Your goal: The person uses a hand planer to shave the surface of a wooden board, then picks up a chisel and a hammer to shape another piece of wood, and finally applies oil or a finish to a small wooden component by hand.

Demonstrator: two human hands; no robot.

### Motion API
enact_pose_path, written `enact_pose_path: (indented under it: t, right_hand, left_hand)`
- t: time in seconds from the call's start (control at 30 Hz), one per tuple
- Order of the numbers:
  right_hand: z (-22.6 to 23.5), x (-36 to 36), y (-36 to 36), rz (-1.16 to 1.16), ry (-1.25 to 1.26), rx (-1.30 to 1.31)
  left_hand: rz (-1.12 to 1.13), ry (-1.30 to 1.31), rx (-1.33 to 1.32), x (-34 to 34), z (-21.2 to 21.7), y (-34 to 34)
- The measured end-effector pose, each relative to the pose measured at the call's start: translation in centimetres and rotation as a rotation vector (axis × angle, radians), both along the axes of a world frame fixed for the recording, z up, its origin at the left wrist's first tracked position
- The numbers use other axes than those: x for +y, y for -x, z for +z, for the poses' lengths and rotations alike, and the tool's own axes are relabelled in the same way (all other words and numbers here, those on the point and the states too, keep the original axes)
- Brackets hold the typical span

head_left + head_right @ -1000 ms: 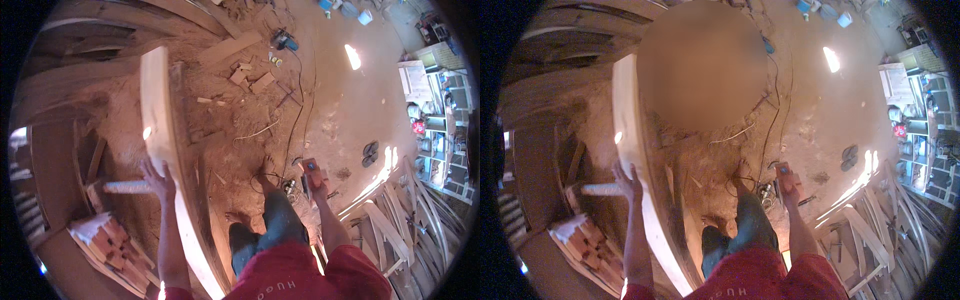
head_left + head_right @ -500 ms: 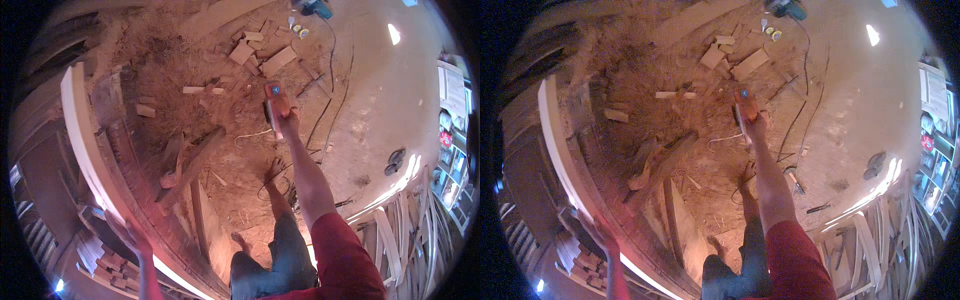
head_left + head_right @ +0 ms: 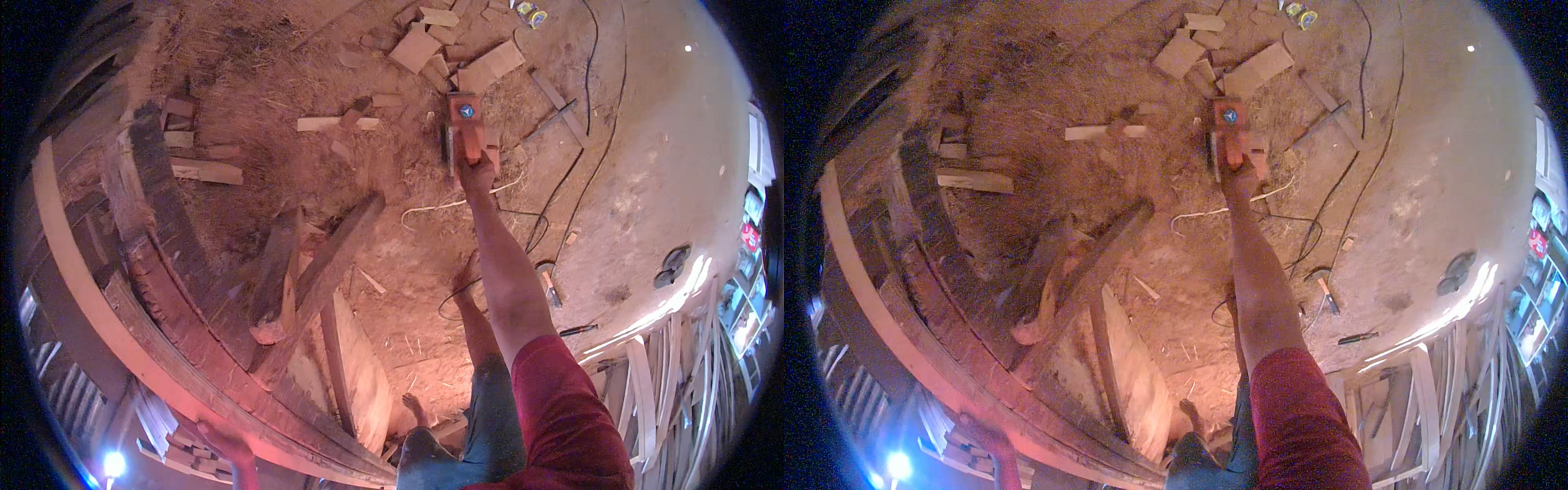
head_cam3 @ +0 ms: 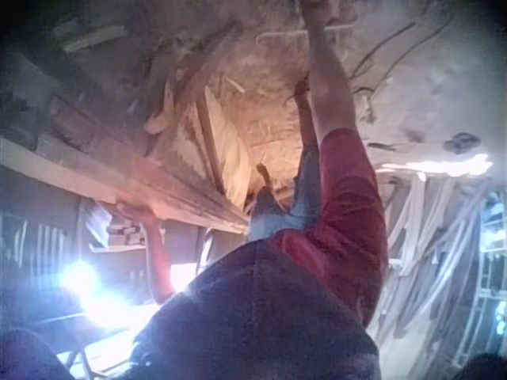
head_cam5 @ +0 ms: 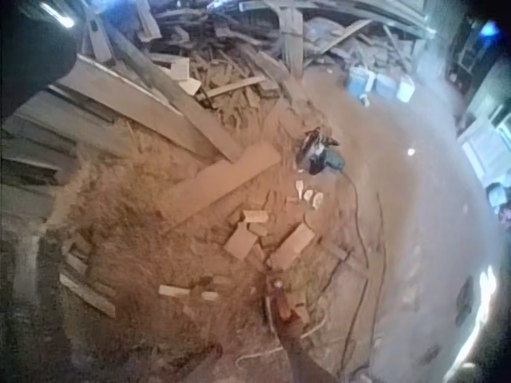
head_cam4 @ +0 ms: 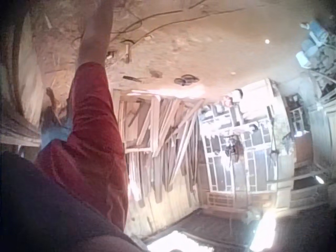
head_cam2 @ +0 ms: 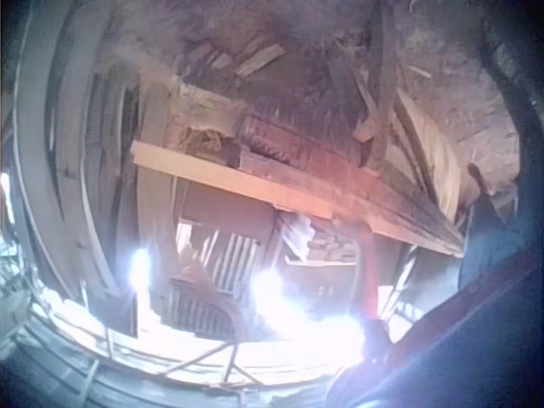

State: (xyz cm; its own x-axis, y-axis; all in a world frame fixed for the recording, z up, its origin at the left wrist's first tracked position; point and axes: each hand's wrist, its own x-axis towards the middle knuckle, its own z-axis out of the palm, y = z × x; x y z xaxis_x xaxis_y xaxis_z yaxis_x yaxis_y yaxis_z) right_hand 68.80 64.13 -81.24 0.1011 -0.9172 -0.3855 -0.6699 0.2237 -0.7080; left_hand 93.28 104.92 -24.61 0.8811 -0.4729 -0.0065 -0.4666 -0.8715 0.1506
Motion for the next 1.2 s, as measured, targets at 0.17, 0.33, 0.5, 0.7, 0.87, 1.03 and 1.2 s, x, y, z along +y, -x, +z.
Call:
enact_pose_path:
  t: [0.17,0.33,0.5,0.7,0.87,1.03,1.2]
  right_hand:
    - [-0.1,1.2,-1.4,-0.119,-0.003,-0.314]
    - [-0.7,1.1,-3.1,0.142,0.051,0.207]
    - [5.1,-1.7,0.9,0.164,0.144,0.171]
    - [20.4,11.4,12.1,0.288,-0.21,0.227]
    - [36.8,16.5,30.9,0.671,-0.531,0.429]
    - [45.0,15.2,48.0,0.211,-0.326,0.41]
    - [49.2,11.2,60.2,-0.207,-0.039,0.54]
  left_hand:
    - [-0.012,-0.04,-0.035,-0.3,0.1,0.4]
    - [-0.037,-0.066,-0.068,-0.8,-0.2,0.0]
    - [-0.115,0.0,-0.057,-2.6,-1.8,-1.0]
    - [-0.139,0.025,-0.19,-3.1,1.3,-1.2]
    - [-0.131,-0.055,-0.296,-2.6,4.4,1.9]
    - [-0.008,-0.387,-0.165,-7.2,10.6,2.8]
    - [0.103,-0.3,0.11,-12.0,10.2,4.2]
